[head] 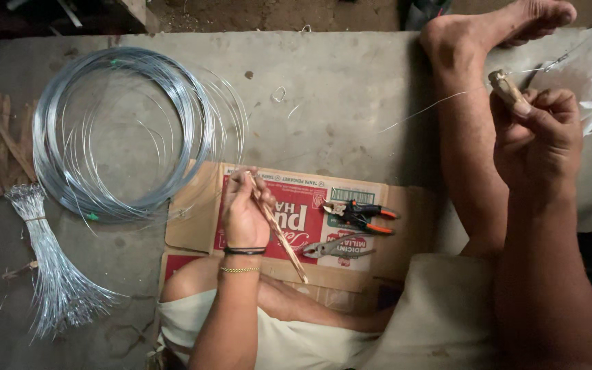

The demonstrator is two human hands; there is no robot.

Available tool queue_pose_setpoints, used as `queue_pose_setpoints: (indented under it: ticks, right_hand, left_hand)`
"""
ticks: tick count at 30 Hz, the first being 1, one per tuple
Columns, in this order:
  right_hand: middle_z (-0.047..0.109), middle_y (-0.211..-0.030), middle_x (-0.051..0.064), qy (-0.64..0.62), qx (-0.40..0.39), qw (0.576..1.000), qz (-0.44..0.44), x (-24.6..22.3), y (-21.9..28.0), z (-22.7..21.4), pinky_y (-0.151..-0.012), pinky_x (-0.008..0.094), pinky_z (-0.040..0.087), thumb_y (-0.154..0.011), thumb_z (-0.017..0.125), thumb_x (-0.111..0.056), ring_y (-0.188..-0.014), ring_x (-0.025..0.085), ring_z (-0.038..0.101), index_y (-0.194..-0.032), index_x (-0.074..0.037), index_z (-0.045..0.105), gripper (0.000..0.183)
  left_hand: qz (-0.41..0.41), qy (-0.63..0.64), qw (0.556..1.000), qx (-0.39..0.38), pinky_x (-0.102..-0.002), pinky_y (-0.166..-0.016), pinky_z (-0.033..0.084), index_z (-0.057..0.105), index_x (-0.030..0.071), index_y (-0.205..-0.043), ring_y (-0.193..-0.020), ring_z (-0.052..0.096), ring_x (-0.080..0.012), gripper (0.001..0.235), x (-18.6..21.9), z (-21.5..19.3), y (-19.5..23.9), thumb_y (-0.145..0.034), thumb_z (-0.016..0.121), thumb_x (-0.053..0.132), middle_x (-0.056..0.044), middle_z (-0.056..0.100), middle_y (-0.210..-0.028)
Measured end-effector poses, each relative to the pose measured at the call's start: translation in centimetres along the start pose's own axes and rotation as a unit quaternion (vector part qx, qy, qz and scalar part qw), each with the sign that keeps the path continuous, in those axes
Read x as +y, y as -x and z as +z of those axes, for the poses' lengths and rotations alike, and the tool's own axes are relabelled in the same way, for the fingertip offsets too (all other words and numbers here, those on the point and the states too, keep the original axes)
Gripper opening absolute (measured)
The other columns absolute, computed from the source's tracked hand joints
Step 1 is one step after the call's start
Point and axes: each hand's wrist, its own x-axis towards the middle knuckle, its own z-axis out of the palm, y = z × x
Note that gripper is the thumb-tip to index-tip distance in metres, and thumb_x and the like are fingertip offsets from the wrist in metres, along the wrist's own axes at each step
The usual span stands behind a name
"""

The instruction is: The person sits on the floor and wraps thin metal wire around small wooden sticks using pliers. They repeatedly cut wire, wrap it around the sticks, and secure the ends.

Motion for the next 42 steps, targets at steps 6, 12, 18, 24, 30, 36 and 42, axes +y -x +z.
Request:
queue_pose_setpoints:
  ticks: [6, 12, 18, 24, 30, 36, 42]
  right_hand:
    - [0.068, -0.108, 0.014, 0.001, -0.025, 1.0, 0.003, -0.4, 0.1, 0.6, -0.117, 0.041, 0.048, -0.103, 0.065, 0.018, -0.112, 0.026, 0.067, -0.113, -0.001, 0.063, 0.022]
    - [0.068, -0.118, 0.014, -0.021, -0.037, 0.998, 0.039, -1.3, 0.9, 0.1, -0.118, 0.036, 0.051, -0.106, 0.063, 0.013, -0.118, 0.024, 0.068, -0.112, -0.001, 0.064, 0.015]
    - [0.067, -0.137, 0.012, -0.066, -0.174, 0.978, 0.094, -1.9, 1.0, 1.0, -0.107, 0.029, 0.045, -0.108, 0.067, -0.01, -0.125, 0.019, 0.058, -0.11, -0.007, 0.071, 0.006]
    - [0.065, -0.134, 0.005, -0.071, -0.188, 0.975, 0.096, -2.4, 1.1, 1.4, -0.122, 0.04, 0.037, -0.11, 0.065, -0.03, -0.142, 0.023, 0.048, -0.111, -0.012, 0.07, 0.018]
    - [0.068, -0.126, 0.008, 0.02, -0.119, 0.991, 0.052, -2.2, 1.4, 2.2, -0.115, 0.045, 0.046, -0.111, 0.072, -0.026, -0.127, 0.027, 0.06, -0.129, -0.011, 0.065, 0.024]
    - [0.069, -0.113, 0.019, 0.312, -0.013, 0.947, -0.074, -1.6, 1.5, 3.6, -0.088, 0.037, 0.065, -0.106, 0.076, 0.008, -0.1, 0.025, 0.075, -0.121, 0.004, 0.057, 0.024]
    - [0.071, -0.099, 0.015, 0.491, 0.04, 0.864, -0.105, -1.1, 1.1, 3.3, -0.071, 0.028, 0.058, -0.104, 0.081, 0.008, -0.084, 0.019, 0.072, -0.104, 0.003, 0.062, 0.02]
  left_hand:
    - [0.005, -0.025, 1.0, 0.011, -0.031, -0.071, 0.052, 0.062, 0.009, -0.112, -0.079, 0.058, -0.014, 0.015, -0.3, -0.5, -0.1, -0.105, 0.059, 0.022, -0.003, 0.062, -0.091]
    - [-0.014, -0.011, 1.0, 0.023, -0.033, -0.072, 0.052, 0.062, 0.01, -0.111, -0.081, 0.058, -0.0149, 0.015, -0.7, -0.8, -0.2, -0.104, 0.06, 0.022, -0.003, 0.061, -0.092]
    - [-0.042, -0.013, 0.999, 0.021, -0.034, -0.072, 0.053, 0.063, 0.01, -0.111, -0.082, 0.059, -0.0154, 0.015, -1.1, -1.1, -0.3, -0.104, 0.06, 0.022, -0.003, 0.062, -0.093]
    - [-0.073, -0.001, 0.997, 0.027, -0.033, -0.073, 0.053, 0.063, 0.01, -0.11, -0.083, 0.06, -0.0152, 0.012, -1.3, -0.9, -0.2, -0.102, 0.06, 0.019, -0.003, 0.063, -0.094]
    - [-0.049, -0.003, 0.999, -0.001, -0.033, -0.074, 0.055, 0.063, 0.008, -0.11, -0.085, 0.061, -0.015, 0.01, -1.8, -0.7, 0.1, -0.103, 0.06, 0.014, -0.004, 0.063, -0.096]
    - [-0.017, -0.02, 1.0, -0.004, -0.033, -0.074, 0.056, 0.061, 0.007, -0.109, -0.084, 0.061, -0.0152, 0.007, -1.9, -0.5, 0.4, -0.105, 0.059, 0.013, -0.004, 0.063, -0.096]
    - [0.029, -0.02, 0.999, -0.019, -0.034, -0.076, 0.057, 0.062, 0.007, -0.111, -0.084, 0.062, -0.0161, 0.008, -2.8, 0.0, 1.0, -0.104, 0.06, 0.01, -0.006, 0.063, -0.095]
